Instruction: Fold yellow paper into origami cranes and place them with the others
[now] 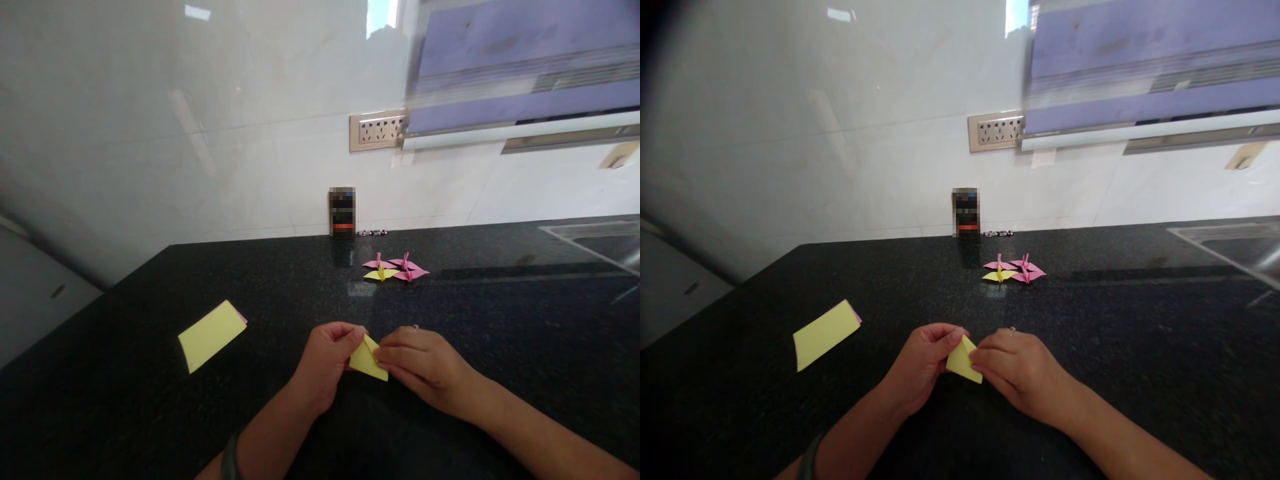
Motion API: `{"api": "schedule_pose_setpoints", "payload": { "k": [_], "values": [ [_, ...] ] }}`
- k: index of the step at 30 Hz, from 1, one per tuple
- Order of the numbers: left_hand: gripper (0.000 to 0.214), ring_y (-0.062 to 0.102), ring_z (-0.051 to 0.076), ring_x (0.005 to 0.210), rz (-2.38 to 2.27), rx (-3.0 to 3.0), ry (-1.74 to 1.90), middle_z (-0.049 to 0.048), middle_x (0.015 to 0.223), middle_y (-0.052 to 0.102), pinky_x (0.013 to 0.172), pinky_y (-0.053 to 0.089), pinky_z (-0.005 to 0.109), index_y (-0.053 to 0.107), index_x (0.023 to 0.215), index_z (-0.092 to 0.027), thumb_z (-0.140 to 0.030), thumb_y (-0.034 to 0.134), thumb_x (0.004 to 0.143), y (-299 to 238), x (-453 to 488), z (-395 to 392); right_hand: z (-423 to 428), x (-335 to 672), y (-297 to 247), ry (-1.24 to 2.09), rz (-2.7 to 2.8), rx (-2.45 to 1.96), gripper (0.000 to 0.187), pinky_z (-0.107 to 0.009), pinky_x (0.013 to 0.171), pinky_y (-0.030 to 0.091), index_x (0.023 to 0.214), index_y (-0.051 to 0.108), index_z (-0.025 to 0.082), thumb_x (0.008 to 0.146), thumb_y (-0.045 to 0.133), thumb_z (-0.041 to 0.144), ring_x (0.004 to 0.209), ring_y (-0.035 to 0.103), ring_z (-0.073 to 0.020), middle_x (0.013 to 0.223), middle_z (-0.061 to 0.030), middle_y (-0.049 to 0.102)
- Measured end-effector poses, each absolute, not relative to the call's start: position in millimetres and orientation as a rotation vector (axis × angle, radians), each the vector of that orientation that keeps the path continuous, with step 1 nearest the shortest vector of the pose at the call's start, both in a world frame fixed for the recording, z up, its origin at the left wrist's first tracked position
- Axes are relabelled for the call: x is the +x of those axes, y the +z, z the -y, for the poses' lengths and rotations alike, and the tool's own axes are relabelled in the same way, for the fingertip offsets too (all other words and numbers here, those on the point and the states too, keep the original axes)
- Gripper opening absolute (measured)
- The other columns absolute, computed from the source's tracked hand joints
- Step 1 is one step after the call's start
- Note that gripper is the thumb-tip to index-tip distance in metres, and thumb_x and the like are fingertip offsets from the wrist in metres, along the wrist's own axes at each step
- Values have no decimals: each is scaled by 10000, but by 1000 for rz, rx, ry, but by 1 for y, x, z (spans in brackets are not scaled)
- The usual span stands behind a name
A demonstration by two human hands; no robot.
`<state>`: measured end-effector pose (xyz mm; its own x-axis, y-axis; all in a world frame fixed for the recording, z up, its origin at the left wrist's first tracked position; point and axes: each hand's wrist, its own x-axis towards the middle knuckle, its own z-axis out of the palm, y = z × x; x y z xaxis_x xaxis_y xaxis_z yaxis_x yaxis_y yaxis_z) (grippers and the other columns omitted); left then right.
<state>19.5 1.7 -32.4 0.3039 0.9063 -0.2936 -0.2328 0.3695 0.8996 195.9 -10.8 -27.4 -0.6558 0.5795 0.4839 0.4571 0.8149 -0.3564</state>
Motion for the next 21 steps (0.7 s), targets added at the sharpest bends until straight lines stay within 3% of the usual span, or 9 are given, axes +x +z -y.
{"api": "schedule_pose_setpoints", "payload": {
  "k": [12,16,21],
  "values": [
    [246,548,131,563,-999,900,900,43,632,609,559,413,255,610,714,-104,-316,661,601,-33,21,-3,12,196,-24,295,2428,-764,225,-252,634,443,945,588,190,828,402,140,747,562,-141,844,-68,612],
    [231,536,116,563,-983,916,924,36,639,604,563,407,243,611,736,-106,-300,651,618,-34,19,-2,13,190,-26,639,2158,-944,166,-251,647,447,890,576,180,826,425,208,720,562,-133,786,-45,615],
    [224,530,112,563,-977,938,925,32,639,601,558,401,235,608,758,-112,-293,642,630,-35,19,-2,11,182,-36,1291,1702,-1208,238,-191,484,422,756,529,145,807,438,360,528,523,-92,585,10,545]
  ]
}}
